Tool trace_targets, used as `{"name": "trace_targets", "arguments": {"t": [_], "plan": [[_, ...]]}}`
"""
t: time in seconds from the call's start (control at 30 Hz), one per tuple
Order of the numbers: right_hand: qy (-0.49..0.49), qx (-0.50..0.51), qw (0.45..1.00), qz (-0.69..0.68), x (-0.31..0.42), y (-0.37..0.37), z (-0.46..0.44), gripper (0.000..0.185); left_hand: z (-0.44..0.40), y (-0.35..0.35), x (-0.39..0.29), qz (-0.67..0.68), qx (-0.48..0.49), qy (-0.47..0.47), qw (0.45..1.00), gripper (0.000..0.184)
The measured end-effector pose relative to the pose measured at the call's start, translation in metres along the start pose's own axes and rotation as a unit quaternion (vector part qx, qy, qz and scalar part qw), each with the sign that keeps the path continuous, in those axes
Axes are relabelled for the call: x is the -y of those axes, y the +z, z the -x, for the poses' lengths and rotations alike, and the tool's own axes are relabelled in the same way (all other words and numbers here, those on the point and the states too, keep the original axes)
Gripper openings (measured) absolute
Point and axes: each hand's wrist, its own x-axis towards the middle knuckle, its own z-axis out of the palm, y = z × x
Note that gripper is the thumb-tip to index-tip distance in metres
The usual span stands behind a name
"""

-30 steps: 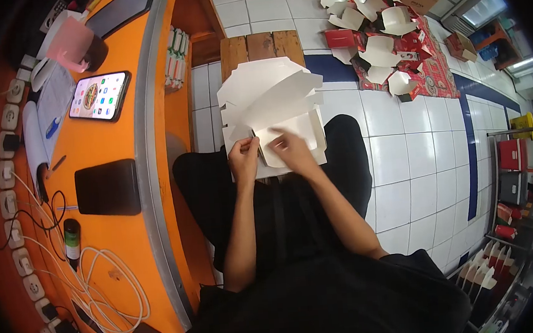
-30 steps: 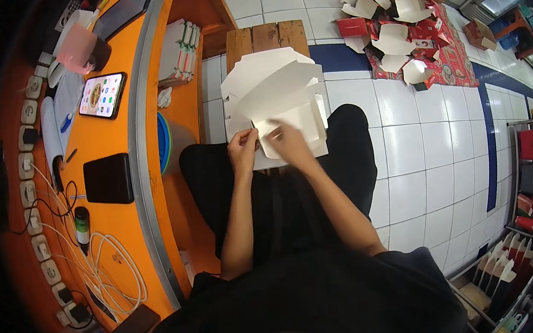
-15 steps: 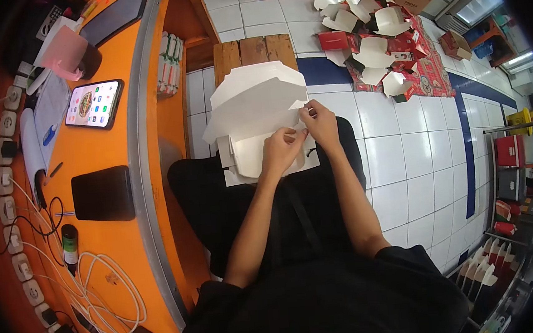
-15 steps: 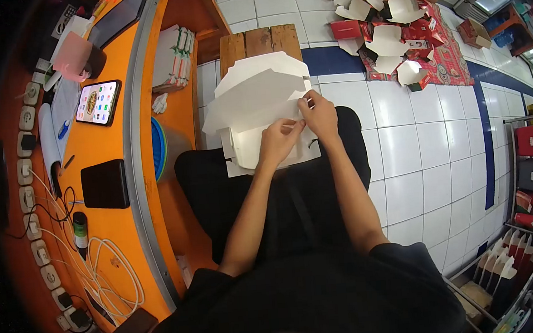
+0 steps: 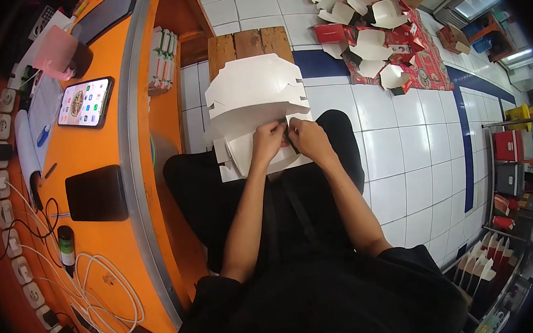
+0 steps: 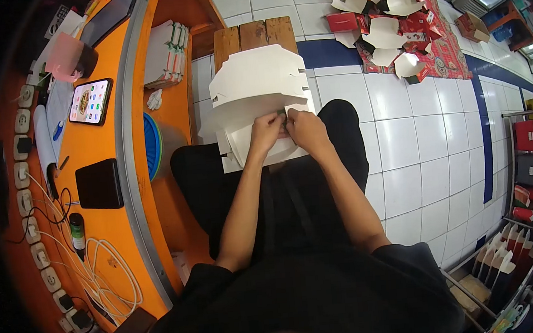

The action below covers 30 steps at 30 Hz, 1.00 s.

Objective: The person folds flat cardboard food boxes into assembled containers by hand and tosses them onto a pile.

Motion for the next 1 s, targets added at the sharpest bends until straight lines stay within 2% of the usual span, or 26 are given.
{"name": "trace_targets", "arguments": {"t": [0.07,0.13,0.2,0.23,0.27,0.3,0.33,0.4,0.47,0.5,0.53,0.63,0.7,0.73,0.77,0.8,0.83,0.87,0.9,0.93,0.97,1.0], "plan": [[0.095,0.037,0.994,-0.043,0.003,-0.014,0.000,0.033,0.026,-0.005,-0.041,-0.131,-0.005,0.025,0.991,0.028],[0.115,0.019,0.993,-0.036,0.017,-0.044,0.008,0.038,0.054,-0.025,-0.050,-0.314,-0.116,0.190,0.923,0.022],[-0.010,0.058,0.998,-0.019,0.030,-0.072,0.017,0.040,0.100,-0.051,-0.074,-0.368,-0.112,0.163,0.909,0.020],[-0.022,0.141,0.990,0.015,0.035,-0.080,0.020,0.042,0.119,-0.062,-0.075,-0.367,-0.116,0.161,0.909,0.020],[-0.024,0.142,0.989,0.015,0.030,-0.076,0.025,0.042,0.137,-0.071,-0.075,-0.423,-0.111,0.105,0.893,0.022],[-0.077,0.175,0.977,0.094,0.021,-0.065,0.029,0.040,0.148,-0.075,-0.074,-0.475,-0.106,0.049,0.872,0.023],[-0.129,0.206,0.955,0.172,0.017,-0.056,0.032,0.039,0.153,-0.076,-0.066,-0.475,-0.107,0.047,0.872,0.023],[-0.134,0.197,0.951,0.196,0.009,-0.030,0.034,0.033,0.152,-0.078,-0.042,-0.513,-0.084,0.028,0.854,0.028],[-0.170,0.174,0.941,0.234,-0.006,-0.005,0.038,0.021,0.145,-0.078,-0.025,-0.509,-0.097,0.047,0.854,0.022],[-0.183,0.144,0.946,0.226,-0.003,-0.004,0.039,0.010,0.142,-0.081,-0.016,-0.490,-0.113,0.102,0.859,0.020],[-0.179,0.143,0.945,0.232,-0.004,0.001,0.040,0.010,0.136,-0.082,-0.014,-0.467,-0.128,0.163,0.860,0.019],[-0.181,0.105,0.954,0.217,-0.018,0.020,0.040,0.007,0.129,-0.074,-0.011,-0.461,-0.121,0.163,0.864,0.020],[-0.195,0.106,0.958,0.179,-0.018,0.021,0.037,0.016,0.127,-0.074,-0.010,-0.505,-0.110,0.121,0.847,0.019],[-0.190,0.097,0.960,0.183,-0.017,0.014,0.036,0.016,0.129,-0.074,-0.010,-0.505,-0.106,0.132,0.846,0.019],[-0.166,0.137,0.965,0.149,-0.016,0.007,0.035,0.022,0.130,-0.075,-0.010,-0.497,-0.120,0.148,0.846,0.020],[-0.144,0.177,0.967,0.113,-0.009,-0.003,0.030,0.027,0.131,-0.076,-0.011,-0.489,-0.135,0.165,0.846,0.024],[-0.134,0.198,0.965,0.112,-0.006,-0.020,0.020,0.031,0.134,-0.074,-0.028,-0.489,-0.126,0.087,0.859,0.046],[-0.094,0.196,0.970,0.109,-0.007,-0.042,0.007,0.022,0.130,-0.072,-0.036,-0.489,-0.129,0.096,0.858,0.046],[-0.102,0.172,0.971,0.128,-0.018,-0.068,-0.014,0.016,0.129,-0.071,-0.040,-0.424,-0.170,0.121,0.881,0.053],[-0.191,0.049,0.969,0.152,-0.045,-0.091,-0.035,0.017,0.133,-0.070,-0.040,-0.358,-0.210,0.139,0.899,0.061],[-0.070,-0.020,0.959,0.274,-0.096,-0.107,-0.084,0.018,0.128,-0.077,-0.034,-0.366,-0.205,0.128,0.899,0.066],[0.007,-0.091,0.969,0.230,-0.076,-0.162,-0.092,0.026,0.124,-0.080,-0.029,-0.371,-0.211,0.113,0.897,0.066]]}}
